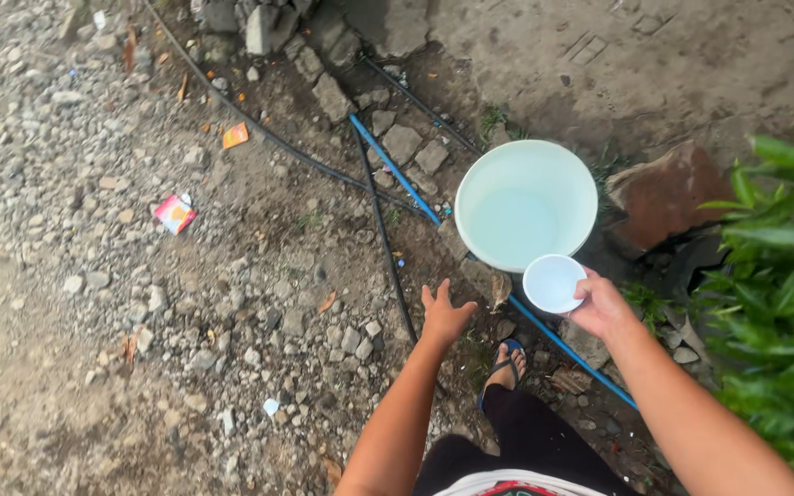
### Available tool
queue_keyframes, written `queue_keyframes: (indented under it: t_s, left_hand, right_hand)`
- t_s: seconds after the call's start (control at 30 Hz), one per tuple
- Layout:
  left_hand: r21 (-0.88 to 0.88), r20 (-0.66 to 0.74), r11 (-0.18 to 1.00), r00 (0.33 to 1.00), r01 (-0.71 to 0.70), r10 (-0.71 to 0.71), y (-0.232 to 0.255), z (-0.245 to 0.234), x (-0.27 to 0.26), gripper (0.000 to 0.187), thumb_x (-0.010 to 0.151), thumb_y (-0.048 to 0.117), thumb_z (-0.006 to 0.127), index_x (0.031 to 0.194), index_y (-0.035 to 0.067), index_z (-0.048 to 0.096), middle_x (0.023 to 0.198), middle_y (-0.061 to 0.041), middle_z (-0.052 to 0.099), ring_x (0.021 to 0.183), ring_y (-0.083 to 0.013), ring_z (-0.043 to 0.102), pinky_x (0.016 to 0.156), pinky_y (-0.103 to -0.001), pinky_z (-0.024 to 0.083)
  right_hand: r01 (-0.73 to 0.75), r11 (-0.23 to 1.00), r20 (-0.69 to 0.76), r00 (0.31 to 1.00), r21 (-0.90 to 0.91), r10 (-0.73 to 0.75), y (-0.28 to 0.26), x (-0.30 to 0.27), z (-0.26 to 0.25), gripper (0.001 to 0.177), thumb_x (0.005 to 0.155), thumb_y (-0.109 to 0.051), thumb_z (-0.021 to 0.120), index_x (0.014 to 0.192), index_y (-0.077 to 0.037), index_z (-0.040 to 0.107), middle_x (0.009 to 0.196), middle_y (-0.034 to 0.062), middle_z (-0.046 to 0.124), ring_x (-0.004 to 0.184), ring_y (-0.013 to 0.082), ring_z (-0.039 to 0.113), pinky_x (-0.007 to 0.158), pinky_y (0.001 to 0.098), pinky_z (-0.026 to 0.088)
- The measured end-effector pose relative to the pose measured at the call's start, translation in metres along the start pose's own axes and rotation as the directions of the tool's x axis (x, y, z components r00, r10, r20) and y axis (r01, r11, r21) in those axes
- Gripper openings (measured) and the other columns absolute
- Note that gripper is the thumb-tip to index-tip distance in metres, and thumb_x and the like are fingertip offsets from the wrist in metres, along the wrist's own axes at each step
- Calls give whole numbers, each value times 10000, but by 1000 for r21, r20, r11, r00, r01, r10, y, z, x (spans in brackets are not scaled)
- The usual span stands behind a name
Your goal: The person fills a small white cup with water from a large white bucket and then walks along a path to pour the water onto various plants.
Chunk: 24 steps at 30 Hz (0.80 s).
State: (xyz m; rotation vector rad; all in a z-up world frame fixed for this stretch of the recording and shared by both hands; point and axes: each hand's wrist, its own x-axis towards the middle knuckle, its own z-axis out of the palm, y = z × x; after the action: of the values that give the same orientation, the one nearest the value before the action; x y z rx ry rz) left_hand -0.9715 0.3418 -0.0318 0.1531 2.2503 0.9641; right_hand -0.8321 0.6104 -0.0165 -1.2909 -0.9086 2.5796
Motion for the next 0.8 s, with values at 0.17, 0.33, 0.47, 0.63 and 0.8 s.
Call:
queue_keyframes:
  t_s: [0.17,0.33,0.47,0.63,0.8]
  left_hand:
    - [-9,-5,999,1000,-31,31,31,1,48,1016,752,413,807,1602,171,304,1672,-299,-38,1477,-467,339,1148,-427,403]
    - [56,34,998,999,-21,19,76,-11,97,1110,691,419,846,1609,207,258,1692,-225,-38,1482,-443,321,1194,-540,285]
    - [91,-79,990,990,-108,115,99,6,153,1047,732,431,829,1595,189,288,1695,-215,50,1543,-408,231,1199,-655,175]
    - [373,-15,884,951,-282,309,105,47,225,934,789,393,792,1563,167,321,1681,-242,50,1554,-438,63,1174,-709,66]
    - [481,-22,777,880,-407,475,82,78,275,882,788,308,752,1561,148,358,1655,-272,91,1523,-480,64,1154,-729,28]
  right_hand:
    - [-5,1000,48,999,-6,6,-36,48,-7,884,567,56,416,1445,-27,470,1346,210,568,1277,414,556,1010,666,471]
    - [-22,1000,-58,998,-12,22,-49,102,-3,865,594,59,411,1450,-62,440,1334,183,560,1264,389,562,982,636,500]
    - [-15,997,8,1000,-79,15,-43,165,-18,813,639,20,461,1446,-73,494,1320,146,605,1204,341,580,922,532,529]
    - [-164,976,-155,978,-146,141,-19,271,-46,695,786,-74,524,1476,-154,503,1244,95,539,1107,316,544,865,515,519]
    - [-224,914,-191,967,-338,166,17,362,-71,706,816,-207,714,1472,-169,459,1290,77,577,1161,283,549,884,466,485]
